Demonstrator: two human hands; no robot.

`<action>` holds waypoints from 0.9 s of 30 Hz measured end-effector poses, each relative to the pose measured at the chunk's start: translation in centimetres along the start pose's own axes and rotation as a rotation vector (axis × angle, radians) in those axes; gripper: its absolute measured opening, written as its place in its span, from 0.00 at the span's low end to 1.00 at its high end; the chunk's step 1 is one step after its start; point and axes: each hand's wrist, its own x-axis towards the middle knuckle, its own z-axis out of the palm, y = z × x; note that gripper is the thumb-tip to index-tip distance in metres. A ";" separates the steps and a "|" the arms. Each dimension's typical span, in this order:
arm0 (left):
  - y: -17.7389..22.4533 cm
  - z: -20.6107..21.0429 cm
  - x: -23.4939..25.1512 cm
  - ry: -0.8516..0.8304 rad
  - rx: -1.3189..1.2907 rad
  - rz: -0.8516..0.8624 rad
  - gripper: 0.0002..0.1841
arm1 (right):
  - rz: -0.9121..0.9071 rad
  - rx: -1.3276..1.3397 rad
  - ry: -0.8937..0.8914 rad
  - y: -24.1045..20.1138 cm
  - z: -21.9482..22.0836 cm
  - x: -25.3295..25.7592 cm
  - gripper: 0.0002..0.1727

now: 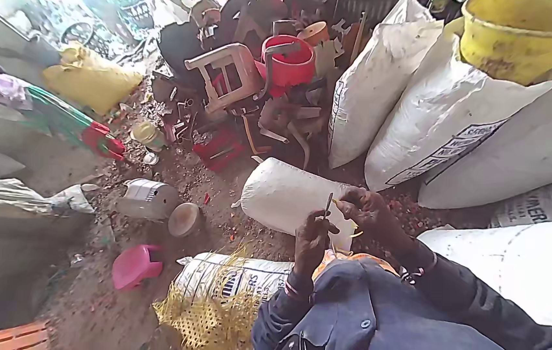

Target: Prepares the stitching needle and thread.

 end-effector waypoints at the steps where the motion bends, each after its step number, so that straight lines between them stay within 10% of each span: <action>1: -0.1 0.0 0.0 0.000 -0.003 0.004 0.16 | -0.003 0.005 0.002 0.1 0.0 0.0 0.07; 27: -0.8 0.2 -0.3 0.020 -0.005 -0.013 0.16 | -0.027 0.000 -0.020 0.8 0.0 -0.4 0.06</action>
